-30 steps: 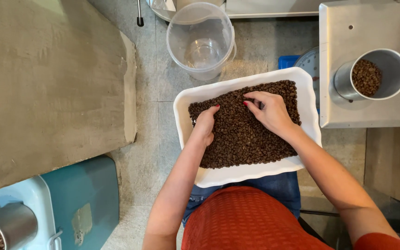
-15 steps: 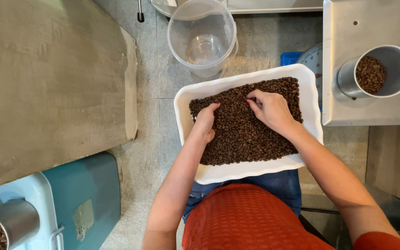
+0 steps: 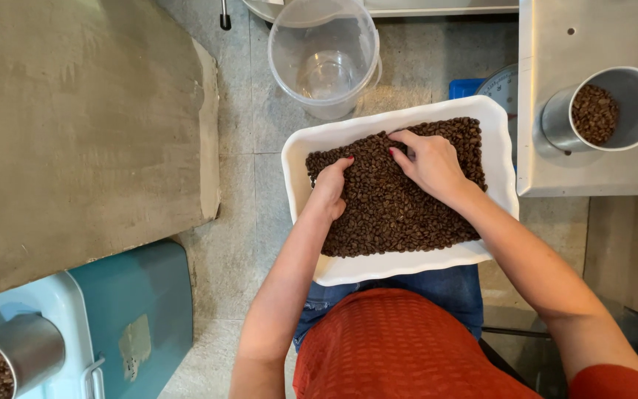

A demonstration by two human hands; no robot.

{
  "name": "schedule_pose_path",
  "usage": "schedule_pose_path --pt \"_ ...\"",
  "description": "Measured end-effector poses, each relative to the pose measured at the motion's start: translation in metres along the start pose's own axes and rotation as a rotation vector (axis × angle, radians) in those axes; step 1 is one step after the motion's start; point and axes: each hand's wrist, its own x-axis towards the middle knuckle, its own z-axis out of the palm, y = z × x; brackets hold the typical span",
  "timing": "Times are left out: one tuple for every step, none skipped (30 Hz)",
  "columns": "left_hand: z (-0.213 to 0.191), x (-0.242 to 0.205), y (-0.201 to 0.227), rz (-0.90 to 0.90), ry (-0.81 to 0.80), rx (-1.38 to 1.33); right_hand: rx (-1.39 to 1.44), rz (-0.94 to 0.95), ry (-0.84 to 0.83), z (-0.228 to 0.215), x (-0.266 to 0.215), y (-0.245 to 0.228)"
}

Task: The person sorts roasted coffee beans by hand, picking up handfuls of beans from a tray and placing them into a container, then shifting the remaining beans in the tray to continue the process.

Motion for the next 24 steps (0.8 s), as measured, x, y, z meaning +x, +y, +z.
schedule_pose_path --pt "0.001 -0.003 0.001 0.001 0.000 -0.001 -0.001 -0.001 0.000 0.002 0.000 0.001" --pt "0.001 -0.006 0.002 -0.005 -0.009 -0.005 -0.026 0.001 -0.083 0.005 0.001 0.001" --pt "0.000 -0.009 0.004 -0.011 -0.016 -0.010 -0.051 0.002 -0.168 0.008 0.002 0.000" --pt "0.000 -0.010 0.006 -0.010 -0.015 -0.013 -0.052 0.000 -0.170 0.005 0.000 -0.009" --pt "0.001 -0.012 0.006 -0.011 -0.017 -0.013 -0.077 -0.034 -0.256 0.003 -0.004 -0.018" --pt "0.001 -0.013 0.007 -0.012 -0.019 -0.014 -0.102 -0.068 -0.342 0.001 -0.008 -0.026" --pt "0.000 -0.012 0.006 -0.015 -0.019 -0.015 -0.101 -0.067 -0.344 -0.002 -0.015 -0.031" --pt "-0.001 -0.010 0.005 -0.015 -0.024 -0.010 -0.127 -0.164 -0.316 -0.005 -0.021 -0.036" --pt "-0.002 -0.009 0.005 -0.015 -0.029 -0.004 -0.152 -0.259 -0.286 -0.008 -0.027 -0.040" --pt "-0.002 -0.008 0.004 -0.017 -0.029 -0.004 -0.151 -0.258 -0.287 -0.008 -0.035 -0.038" --pt "-0.002 -0.008 0.004 -0.015 -0.040 -0.005 -0.209 -0.291 -0.286 -0.009 -0.043 -0.036" --pt "-0.003 -0.008 0.004 -0.013 -0.051 -0.007 -0.266 -0.323 -0.284 -0.010 -0.050 -0.035" --pt "-0.004 -0.003 0.002 -0.012 -0.052 -0.007 -0.266 -0.323 -0.284 -0.009 -0.054 -0.024" --pt "-0.006 0.001 0.000 -0.018 -0.045 0.001 -0.323 -0.268 -0.370 -0.008 -0.059 -0.012" --pt "-0.008 0.006 -0.003 -0.024 -0.037 0.008 -0.380 -0.212 -0.457 -0.007 -0.063 -0.002" --pt "-0.009 0.006 -0.003 -0.024 -0.037 0.007 -0.380 -0.213 -0.458 -0.014 -0.059 -0.009" --pt "-0.009 0.006 -0.003 -0.022 -0.036 0.001 -0.350 -0.227 -0.424 -0.022 -0.054 -0.016" --pt "-0.008 0.005 -0.003 -0.020 -0.035 -0.005 -0.320 -0.241 -0.391 -0.030 -0.050 -0.022" --pt "-0.006 0.000 0.000 -0.019 -0.036 -0.006 -0.321 -0.242 -0.390 -0.026 -0.040 -0.023" --pt "-0.004 -0.006 0.003 -0.017 -0.034 -0.007 -0.245 -0.256 -0.283 -0.021 -0.030 -0.025" --pt "-0.001 -0.012 0.006 -0.015 -0.030 -0.008 -0.168 -0.271 -0.177 -0.016 -0.019 -0.026" --pt "-0.001 -0.011 0.005 -0.013 -0.030 -0.010 -0.168 -0.274 -0.177 -0.014 -0.012 -0.031" --pt "-0.002 -0.010 0.004 -0.019 -0.017 -0.016 -0.096 -0.249 -0.136 -0.011 -0.003 -0.037" --pt "-0.003 -0.009 0.004 -0.025 -0.005 -0.021 -0.023 -0.224 -0.095 -0.008 0.006 -0.043"
